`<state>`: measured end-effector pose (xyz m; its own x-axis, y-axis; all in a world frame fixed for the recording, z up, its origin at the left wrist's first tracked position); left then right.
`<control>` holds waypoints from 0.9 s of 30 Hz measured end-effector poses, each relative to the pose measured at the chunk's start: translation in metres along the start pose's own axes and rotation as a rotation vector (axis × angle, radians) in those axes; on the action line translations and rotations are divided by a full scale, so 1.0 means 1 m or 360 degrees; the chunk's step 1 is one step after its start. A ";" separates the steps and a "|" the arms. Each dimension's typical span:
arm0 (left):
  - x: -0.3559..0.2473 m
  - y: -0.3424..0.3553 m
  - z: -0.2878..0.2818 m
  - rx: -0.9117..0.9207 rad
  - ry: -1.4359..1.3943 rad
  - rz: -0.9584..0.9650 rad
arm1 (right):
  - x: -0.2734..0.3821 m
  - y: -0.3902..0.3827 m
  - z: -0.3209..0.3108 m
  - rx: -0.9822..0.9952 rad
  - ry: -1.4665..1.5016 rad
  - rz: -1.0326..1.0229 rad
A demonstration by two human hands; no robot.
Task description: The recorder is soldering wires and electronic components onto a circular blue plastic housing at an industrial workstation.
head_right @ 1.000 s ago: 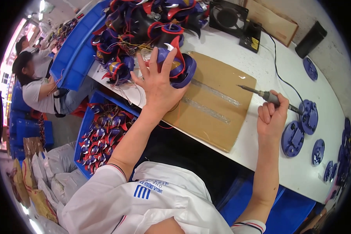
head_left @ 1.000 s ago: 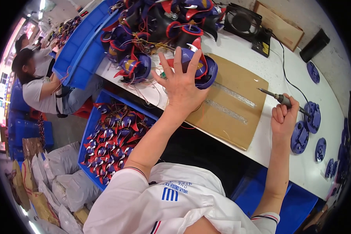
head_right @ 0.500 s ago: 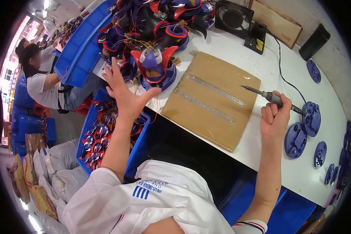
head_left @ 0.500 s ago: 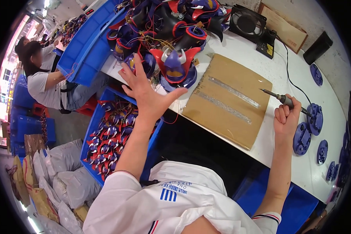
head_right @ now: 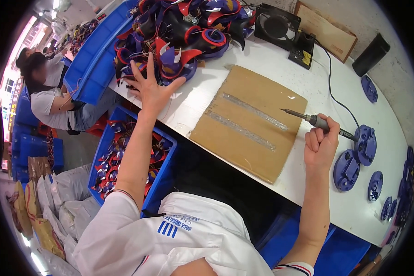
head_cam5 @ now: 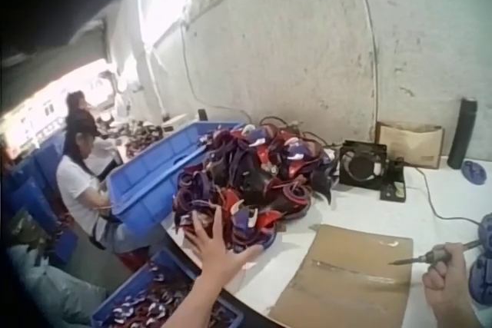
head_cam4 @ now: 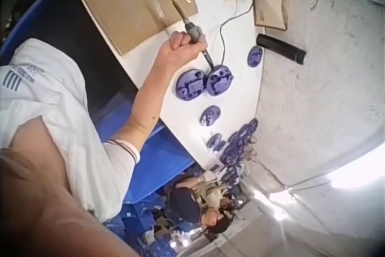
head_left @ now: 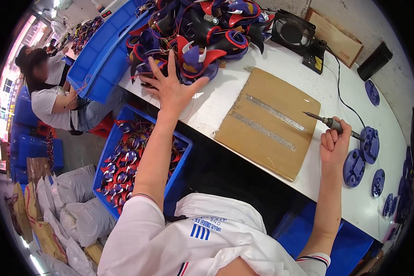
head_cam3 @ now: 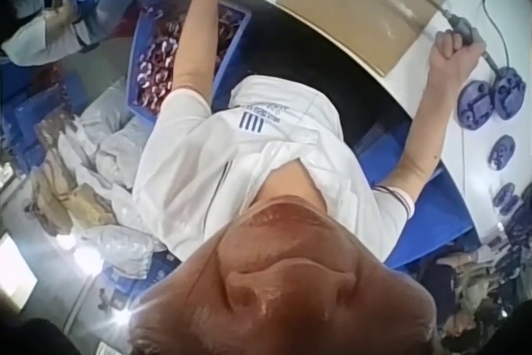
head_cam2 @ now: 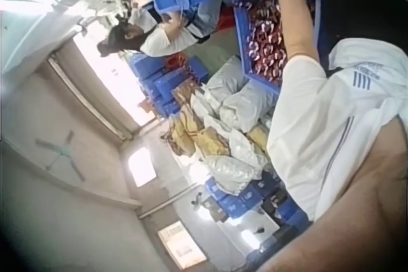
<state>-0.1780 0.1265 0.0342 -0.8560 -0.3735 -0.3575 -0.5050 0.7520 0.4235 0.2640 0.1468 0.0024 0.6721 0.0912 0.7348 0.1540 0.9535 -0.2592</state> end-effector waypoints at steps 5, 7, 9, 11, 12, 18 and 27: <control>-0.018 0.000 -0.001 0.0086 0.0065 0.0035 | 0.006 0.003 -0.014 -0.0042 0.0022 -0.0059; -0.016 -0.004 -0.004 -0.0018 0.0034 0.0100 | 0.007 0.009 -0.021 0.0023 0.0029 -0.0075; -0.016 -0.014 -0.009 -0.0117 0.0124 0.0295 | 0.007 0.007 -0.008 -0.0094 -0.0007 -0.0096; -0.036 -0.035 -0.027 -0.0097 0.0343 0.0212 | 0.004 0.011 -0.003 -0.0067 0.0012 -0.0034; -0.057 -0.050 -0.047 -0.0283 0.0211 0.0394 | 0.004 0.013 0.008 -0.0036 0.0078 0.0009; -0.275 -0.159 0.005 0.0745 -0.1230 0.1493 | 0.047 0.011 0.054 0.0130 0.0078 -0.0139; -0.410 -0.272 0.084 0.0846 -0.1289 0.1858 | 0.079 0.018 0.065 0.0203 0.0186 -0.0297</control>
<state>0.3196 0.1210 -0.0039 -0.3568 0.8095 -0.4662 0.6417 0.5751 0.5075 0.2722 0.1901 0.0964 0.7210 -0.1167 0.6830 0.1958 0.9798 -0.0393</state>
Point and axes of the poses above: each hand's wrist, its own y-axis towards the middle knuckle, its own z-axis out of the palm, x = y × z, the point moved 7 cm from there along y, towards the middle knuckle, and after that the axes turned 1 degree about -y, right-handed, at the moved point
